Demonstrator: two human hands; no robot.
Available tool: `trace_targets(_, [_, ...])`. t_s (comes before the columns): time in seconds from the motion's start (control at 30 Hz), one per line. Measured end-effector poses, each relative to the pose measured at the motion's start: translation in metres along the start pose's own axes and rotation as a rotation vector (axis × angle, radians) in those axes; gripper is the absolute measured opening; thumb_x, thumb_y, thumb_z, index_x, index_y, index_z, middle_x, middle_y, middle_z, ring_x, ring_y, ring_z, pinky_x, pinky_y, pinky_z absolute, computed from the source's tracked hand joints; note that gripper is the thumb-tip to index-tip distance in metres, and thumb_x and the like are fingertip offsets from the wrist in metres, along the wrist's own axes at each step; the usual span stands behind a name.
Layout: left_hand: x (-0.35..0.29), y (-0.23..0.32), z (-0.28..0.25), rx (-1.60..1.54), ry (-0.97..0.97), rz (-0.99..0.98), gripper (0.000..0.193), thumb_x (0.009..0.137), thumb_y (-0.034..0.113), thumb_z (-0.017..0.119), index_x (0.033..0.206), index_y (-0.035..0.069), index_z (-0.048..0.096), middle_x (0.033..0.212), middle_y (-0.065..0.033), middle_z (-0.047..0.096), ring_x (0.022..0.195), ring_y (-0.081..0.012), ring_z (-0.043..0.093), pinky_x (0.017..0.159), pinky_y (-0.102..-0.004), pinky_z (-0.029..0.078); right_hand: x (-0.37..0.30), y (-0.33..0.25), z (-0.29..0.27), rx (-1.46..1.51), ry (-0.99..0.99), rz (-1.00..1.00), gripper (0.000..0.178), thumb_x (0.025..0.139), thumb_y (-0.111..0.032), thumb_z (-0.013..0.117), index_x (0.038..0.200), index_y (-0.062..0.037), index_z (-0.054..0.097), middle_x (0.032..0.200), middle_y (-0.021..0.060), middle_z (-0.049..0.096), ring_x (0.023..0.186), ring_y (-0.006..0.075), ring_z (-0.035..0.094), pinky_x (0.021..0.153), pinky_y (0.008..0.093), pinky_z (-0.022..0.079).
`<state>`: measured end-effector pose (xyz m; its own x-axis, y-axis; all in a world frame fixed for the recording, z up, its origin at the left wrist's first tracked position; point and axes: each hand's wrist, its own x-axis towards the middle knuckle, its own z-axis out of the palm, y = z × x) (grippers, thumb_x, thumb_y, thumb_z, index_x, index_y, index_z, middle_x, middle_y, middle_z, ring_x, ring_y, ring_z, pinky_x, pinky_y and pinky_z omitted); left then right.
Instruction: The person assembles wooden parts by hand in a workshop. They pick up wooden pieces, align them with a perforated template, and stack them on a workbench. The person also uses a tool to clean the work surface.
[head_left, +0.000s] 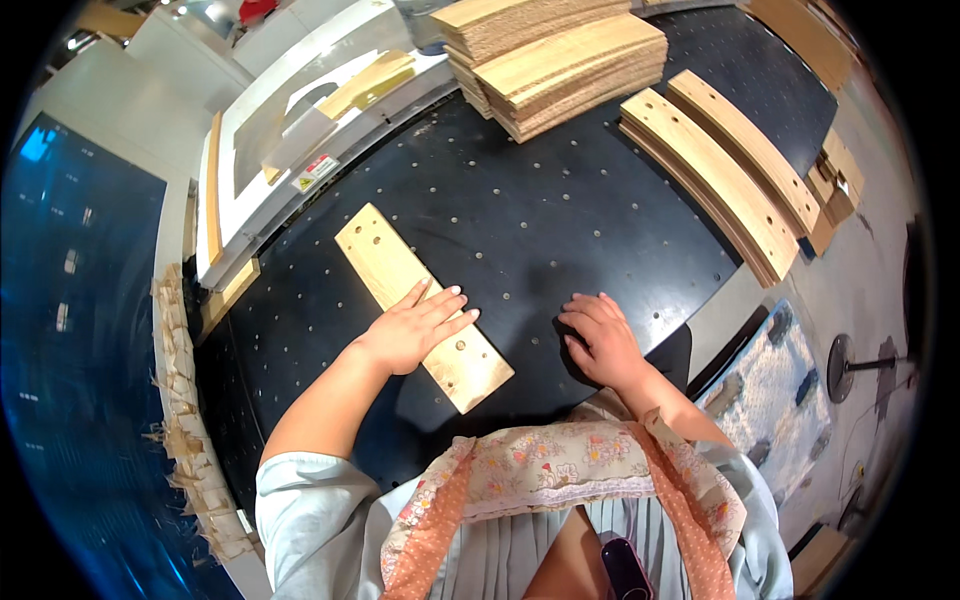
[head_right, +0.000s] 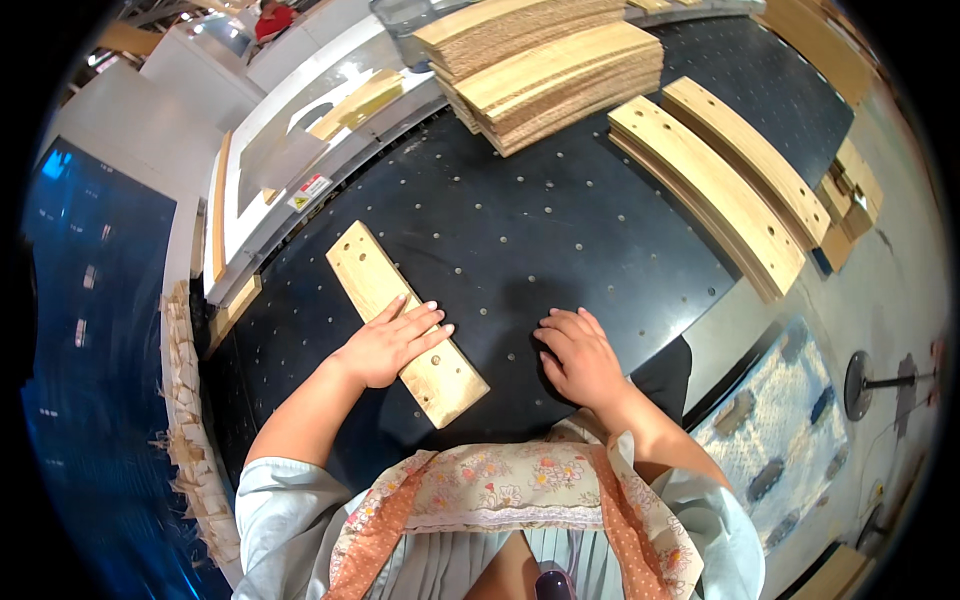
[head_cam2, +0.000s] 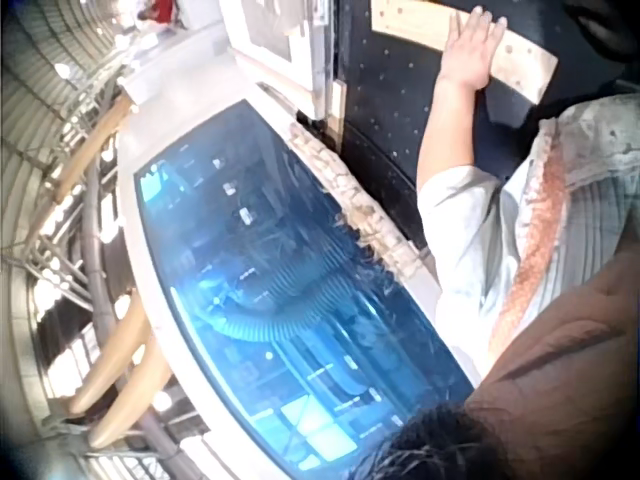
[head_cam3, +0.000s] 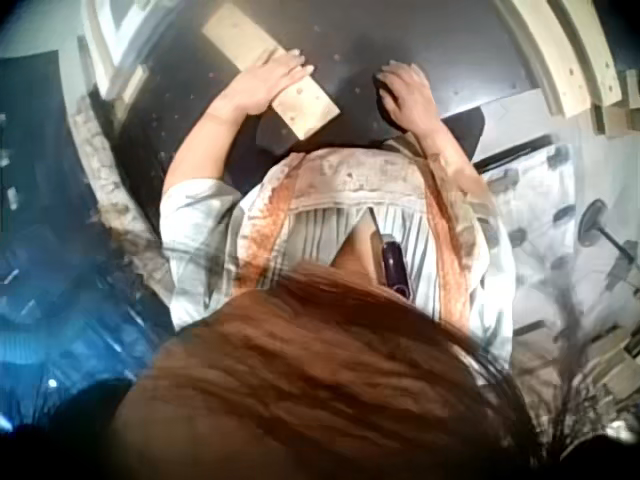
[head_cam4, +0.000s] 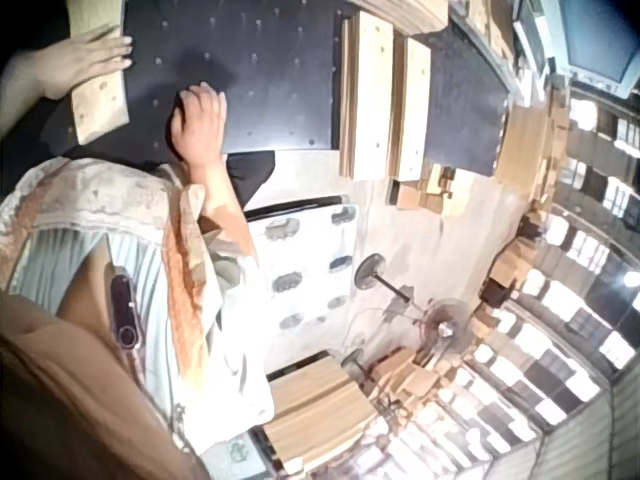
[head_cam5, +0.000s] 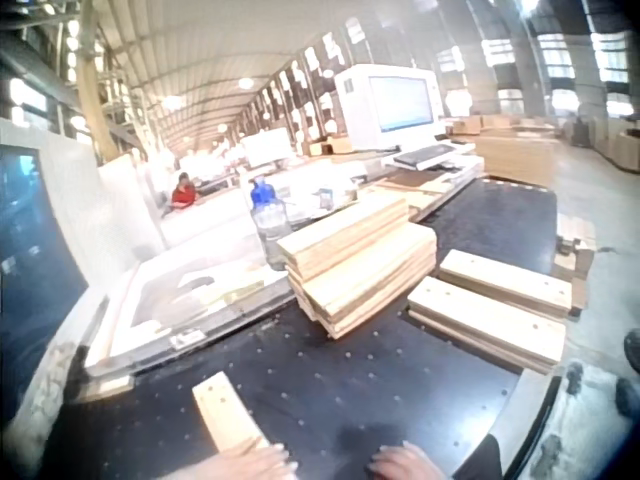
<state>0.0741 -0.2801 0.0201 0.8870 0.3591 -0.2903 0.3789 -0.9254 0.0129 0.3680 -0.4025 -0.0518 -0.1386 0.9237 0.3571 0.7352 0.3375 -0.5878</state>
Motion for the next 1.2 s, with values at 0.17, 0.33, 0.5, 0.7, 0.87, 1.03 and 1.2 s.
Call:
trace_targets(0.17, [0.027, -0.001, -0.003, -0.060, 0.053, -0.047, 0.081, 0.063, 0.004, 0.064, 0.138, 0.010, 0.035, 0.128, -0.0145, 0.045, 0.125, -0.0300, 0.041, 0.112, -0.0490, 0.023, -0.001, 0.003, 0.000, 0.069, 0.028, 0.002, 0.027, 0.076, -0.010, 0.063, 0.103, -0.0056, 0.062, 0.109, 0.0102, 0.060, 0.114, 0.0286, 0.052, 0.102, 0.0475, 0.036])
trace_targets(0.33, [0.042, 0.001, -0.003, -0.155, 0.092, -0.213, 0.087, 0.056, 0.006, 0.069, 0.136, 0.007, 0.036, 0.127, -0.0161, 0.043, 0.125, -0.0339, 0.038, 0.111, -0.0495, 0.022, -0.002, 0.005, -0.003, 0.113, 0.046, 0.012, 0.025, 0.077, -0.010, 0.062, 0.101, -0.0051, 0.062, 0.107, 0.0102, 0.060, 0.111, 0.0291, 0.054, 0.101, 0.0470, 0.037])
trace_targets(0.5, [0.046, 0.003, 0.002, -0.160, 0.082, -0.248, 0.088, 0.054, 0.003, 0.068, 0.136, 0.007, 0.036, 0.128, -0.0156, 0.042, 0.125, -0.0341, 0.037, 0.112, -0.0495, 0.020, -0.006, 0.009, -0.001, 0.155, 0.081, 0.006, 0.025, 0.076, -0.010, 0.063, 0.100, -0.0055, 0.062, 0.105, 0.0094, 0.060, 0.107, 0.0285, 0.055, 0.101, 0.0468, 0.037])
trace_targets(0.7, [0.047, 0.006, 0.005, -0.164, 0.078, -0.275, 0.089, 0.052, 0.001, 0.067, 0.136, 0.008, 0.035, 0.129, -0.0157, 0.041, 0.127, -0.0345, 0.035, 0.113, -0.0497, 0.018, -0.008, 0.015, 0.000, 0.251, 0.124, -0.011, 0.025, 0.076, -0.008, 0.064, 0.100, -0.0069, 0.060, 0.103, 0.0097, 0.061, 0.102, 0.0292, 0.057, 0.099, 0.0490, 0.038])
trace_targets(0.87, [0.047, 0.011, 0.002, -0.186, 0.093, -0.292, 0.082, 0.058, 0.001, 0.065, 0.135, 0.007, 0.036, 0.129, -0.0160, 0.040, 0.128, -0.0336, 0.034, 0.112, -0.0513, 0.018, -0.009, 0.018, 0.000, 0.301, 0.123, 0.016, 0.023, 0.077, -0.007, 0.063, 0.100, -0.0068, 0.059, 0.101, 0.0093, 0.062, 0.099, 0.0295, 0.058, 0.098, 0.0475, 0.039])
trace_targets(1.03, [0.045, 0.015, 0.006, -0.191, 0.116, -0.313, 0.079, 0.063, 0.002, 0.064, 0.136, 0.008, 0.036, 0.132, -0.0155, 0.039, 0.130, -0.0332, 0.033, 0.111, -0.0513, 0.019, -0.010, 0.017, -0.001, 0.330, 0.162, -0.004, 0.023, 0.077, -0.009, 0.062, 0.100, -0.0064, 0.061, 0.098, 0.0099, 0.061, 0.095, 0.0295, 0.058, 0.098, 0.0468, 0.040])
trace_targets(1.2, [0.040, 0.014, 0.007, -0.167, 0.136, -0.335, 0.081, 0.062, 0.004, 0.066, 0.137, 0.009, 0.036, 0.135, -0.0147, 0.039, 0.131, -0.0325, 0.033, 0.111, -0.0510, 0.021, -0.009, 0.016, -0.003, 0.272, 0.114, 0.001, 0.023, 0.076, -0.008, 0.063, 0.099, -0.0055, 0.061, 0.098, 0.0111, 0.062, 0.097, 0.0309, 0.057, 0.096, 0.0453, 0.041])
